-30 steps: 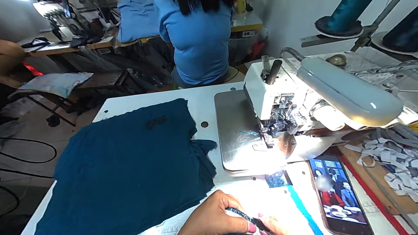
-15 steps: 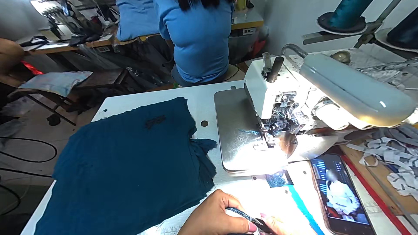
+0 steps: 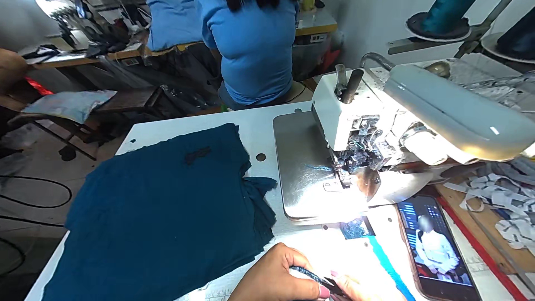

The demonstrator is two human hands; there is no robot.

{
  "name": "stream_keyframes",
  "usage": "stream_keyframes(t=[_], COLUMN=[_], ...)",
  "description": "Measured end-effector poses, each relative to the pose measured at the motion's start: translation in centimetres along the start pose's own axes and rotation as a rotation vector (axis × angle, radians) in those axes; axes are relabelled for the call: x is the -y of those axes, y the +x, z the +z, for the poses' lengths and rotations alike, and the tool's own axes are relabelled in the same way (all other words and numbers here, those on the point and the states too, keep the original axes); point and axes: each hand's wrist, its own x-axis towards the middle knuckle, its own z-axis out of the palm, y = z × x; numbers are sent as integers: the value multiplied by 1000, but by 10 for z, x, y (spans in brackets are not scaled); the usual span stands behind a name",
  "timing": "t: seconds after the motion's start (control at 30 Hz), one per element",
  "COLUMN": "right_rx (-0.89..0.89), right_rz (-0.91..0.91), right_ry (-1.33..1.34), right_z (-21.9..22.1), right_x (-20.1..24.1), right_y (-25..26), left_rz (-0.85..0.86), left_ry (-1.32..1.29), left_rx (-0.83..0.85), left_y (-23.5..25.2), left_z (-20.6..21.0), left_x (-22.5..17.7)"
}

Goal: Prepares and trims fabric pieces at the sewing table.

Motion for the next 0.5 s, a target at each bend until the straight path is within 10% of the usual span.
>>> stream_keyframes(t=[0.5], right_rx=[-13], right_rz=[81], right_ry=[162], right_z=[-4], right_x=[1], right_y=[1], left_rz=[-2], left_ry=[61], left_rx=[42], left_y=[0], left_z=[-1], left_x=[-1])
